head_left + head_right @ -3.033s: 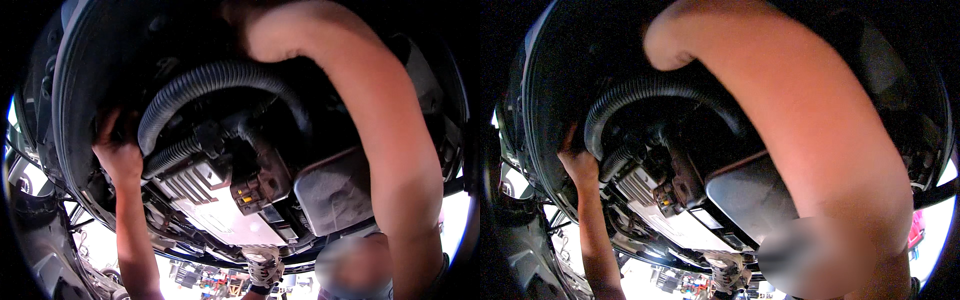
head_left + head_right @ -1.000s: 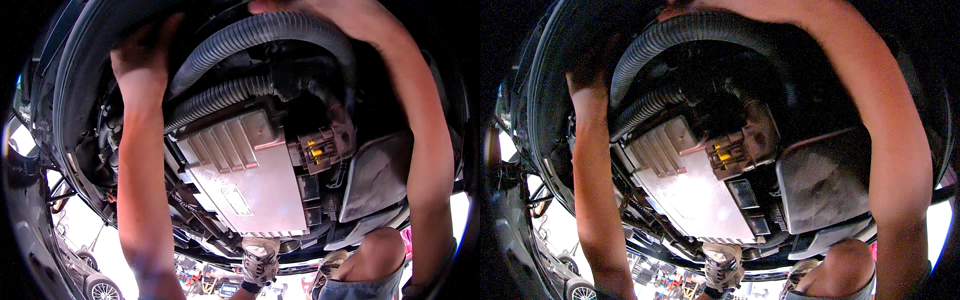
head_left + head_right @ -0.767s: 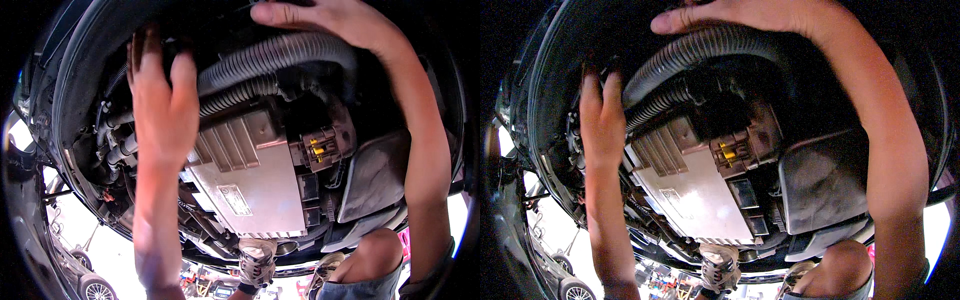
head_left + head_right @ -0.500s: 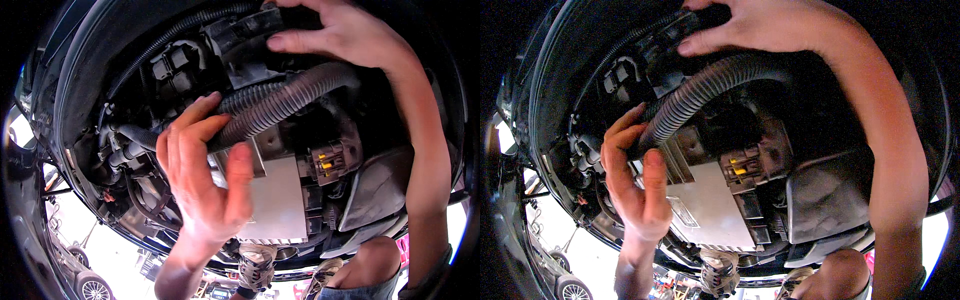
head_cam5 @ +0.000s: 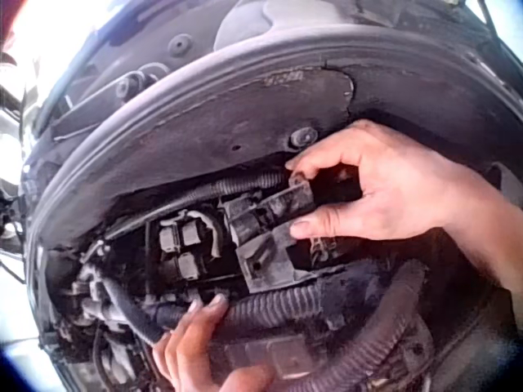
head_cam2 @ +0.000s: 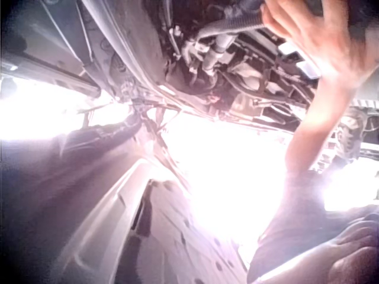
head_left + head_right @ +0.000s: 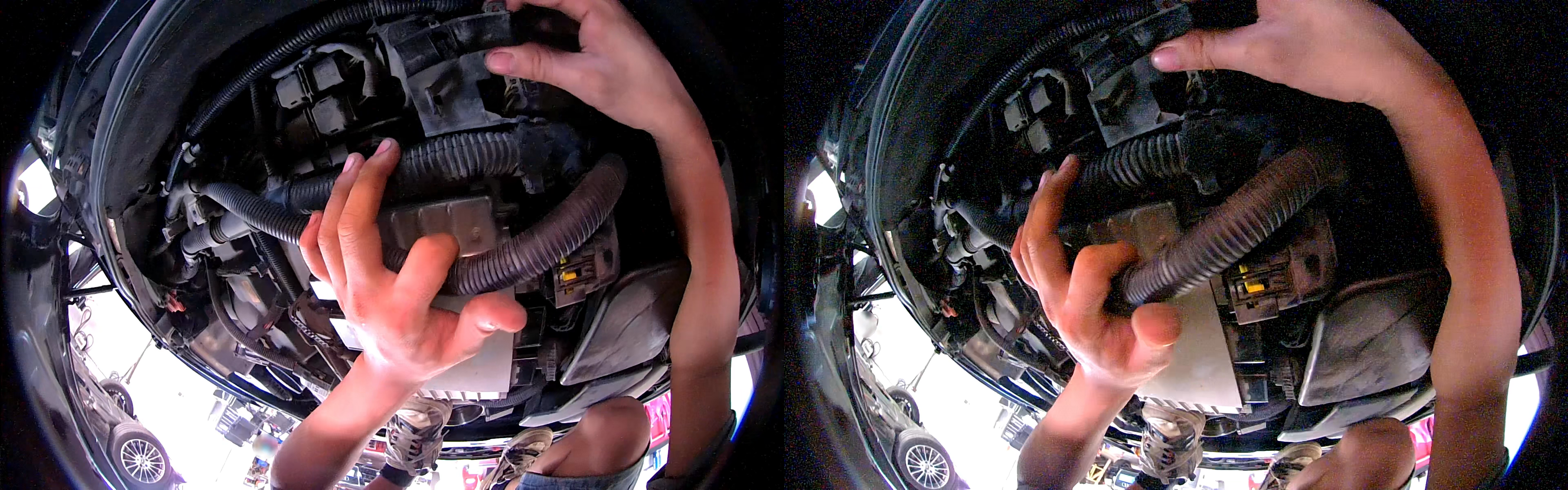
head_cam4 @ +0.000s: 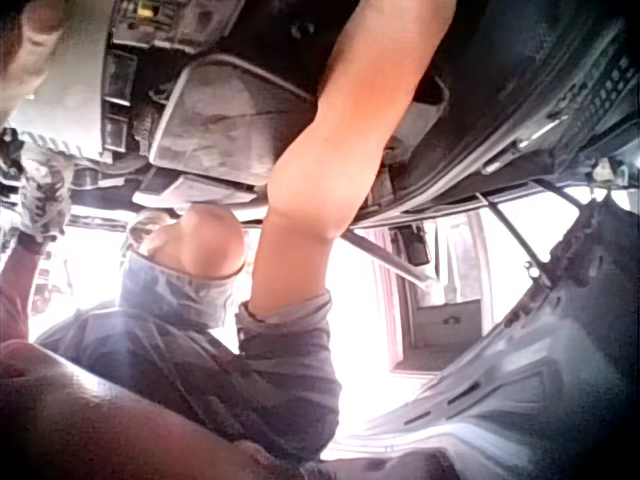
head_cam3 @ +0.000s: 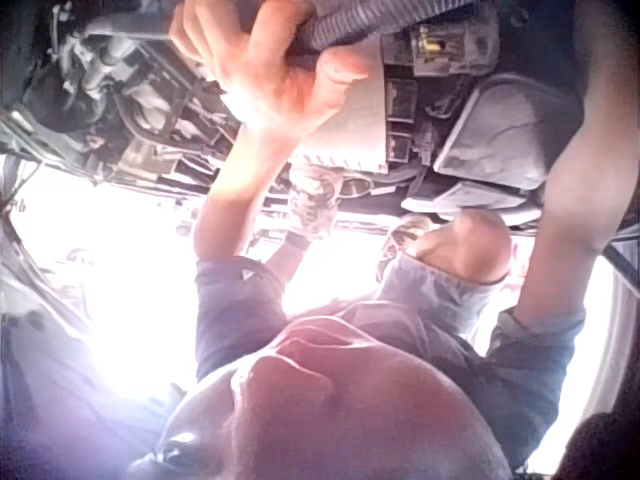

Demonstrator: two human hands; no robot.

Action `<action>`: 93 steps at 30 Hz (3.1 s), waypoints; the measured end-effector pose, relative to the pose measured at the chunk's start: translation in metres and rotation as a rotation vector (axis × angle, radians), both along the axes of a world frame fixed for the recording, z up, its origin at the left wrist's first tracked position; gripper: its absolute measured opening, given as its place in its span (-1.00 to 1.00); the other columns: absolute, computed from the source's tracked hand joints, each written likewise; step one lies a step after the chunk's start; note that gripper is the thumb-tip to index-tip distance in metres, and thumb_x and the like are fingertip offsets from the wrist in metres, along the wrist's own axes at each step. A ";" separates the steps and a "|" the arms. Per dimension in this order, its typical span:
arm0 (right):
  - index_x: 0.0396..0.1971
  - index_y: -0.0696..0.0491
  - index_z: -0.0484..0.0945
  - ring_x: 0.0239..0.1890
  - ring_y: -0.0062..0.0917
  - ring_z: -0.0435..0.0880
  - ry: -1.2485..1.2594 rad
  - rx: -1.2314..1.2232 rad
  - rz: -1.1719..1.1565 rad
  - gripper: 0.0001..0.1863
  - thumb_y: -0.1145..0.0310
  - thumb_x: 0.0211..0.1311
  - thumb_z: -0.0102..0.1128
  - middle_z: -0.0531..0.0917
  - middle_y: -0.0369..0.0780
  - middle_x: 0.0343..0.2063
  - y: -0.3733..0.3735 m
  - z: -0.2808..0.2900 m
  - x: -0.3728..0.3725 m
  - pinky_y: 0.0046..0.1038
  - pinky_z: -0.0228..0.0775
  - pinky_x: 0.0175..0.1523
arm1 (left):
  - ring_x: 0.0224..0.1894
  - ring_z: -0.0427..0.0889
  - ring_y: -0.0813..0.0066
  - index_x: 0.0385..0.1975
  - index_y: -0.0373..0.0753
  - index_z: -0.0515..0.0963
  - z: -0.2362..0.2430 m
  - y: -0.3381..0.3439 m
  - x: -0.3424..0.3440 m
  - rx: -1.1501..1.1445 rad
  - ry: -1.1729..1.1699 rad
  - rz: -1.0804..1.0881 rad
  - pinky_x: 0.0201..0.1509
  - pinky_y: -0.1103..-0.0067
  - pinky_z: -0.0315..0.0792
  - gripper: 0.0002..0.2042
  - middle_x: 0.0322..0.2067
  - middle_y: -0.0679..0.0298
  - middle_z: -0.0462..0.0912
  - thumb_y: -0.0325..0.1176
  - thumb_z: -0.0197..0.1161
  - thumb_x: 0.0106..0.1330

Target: The person works on a car engine, using a screwdriver to pry and disconnect a plastic cover and electrical connectors. They then reach down to a tool kit on the floor to select a socket wrench and return to the engine bay to work on a bolt.

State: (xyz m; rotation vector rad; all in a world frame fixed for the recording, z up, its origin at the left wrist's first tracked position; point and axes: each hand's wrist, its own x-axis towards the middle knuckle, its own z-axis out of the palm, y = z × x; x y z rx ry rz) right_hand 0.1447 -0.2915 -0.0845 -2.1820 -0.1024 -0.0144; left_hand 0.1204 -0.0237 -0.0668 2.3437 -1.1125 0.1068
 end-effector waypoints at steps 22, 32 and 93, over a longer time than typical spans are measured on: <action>0.02 0.05 0.60 0.21 -0.20 0.43 0.288 -0.125 0.131 -0.28 -0.18 -0.05 0.44 0.53 -0.01 0.09 0.000 0.056 -0.005 -0.32 0.25 0.31 | -0.17 0.51 0.32 -0.23 -0.48 0.50 0.048 -0.019 0.042 0.229 0.366 0.038 -0.02 0.56 0.36 -0.73 -0.25 0.06 0.53 -0.47 0.01 0.11; 0.06 -0.02 0.58 0.23 -0.25 0.41 0.230 -0.409 -0.263 -0.29 -0.16 -0.05 0.45 0.51 -0.07 0.11 0.012 0.017 -0.012 -0.34 0.23 0.32 | -0.21 0.49 0.14 -0.21 -0.51 0.58 0.045 0.001 0.005 0.060 0.268 0.020 -0.09 0.41 0.34 -0.65 -0.29 -0.06 0.49 -0.30 0.05 0.23; -0.37 0.26 0.60 -0.04 -0.42 0.65 -0.023 -0.075 0.003 -0.58 0.19 -0.01 0.47 0.66 0.01 -0.06 -0.003 -0.002 -0.002 -0.40 0.41 0.07 | 0.26 0.27 -0.16 0.14 -0.33 0.36 0.008 -0.014 -0.053 0.045 0.072 0.342 0.33 0.02 0.04 -0.40 0.11 -0.09 0.39 0.12 -0.02 0.40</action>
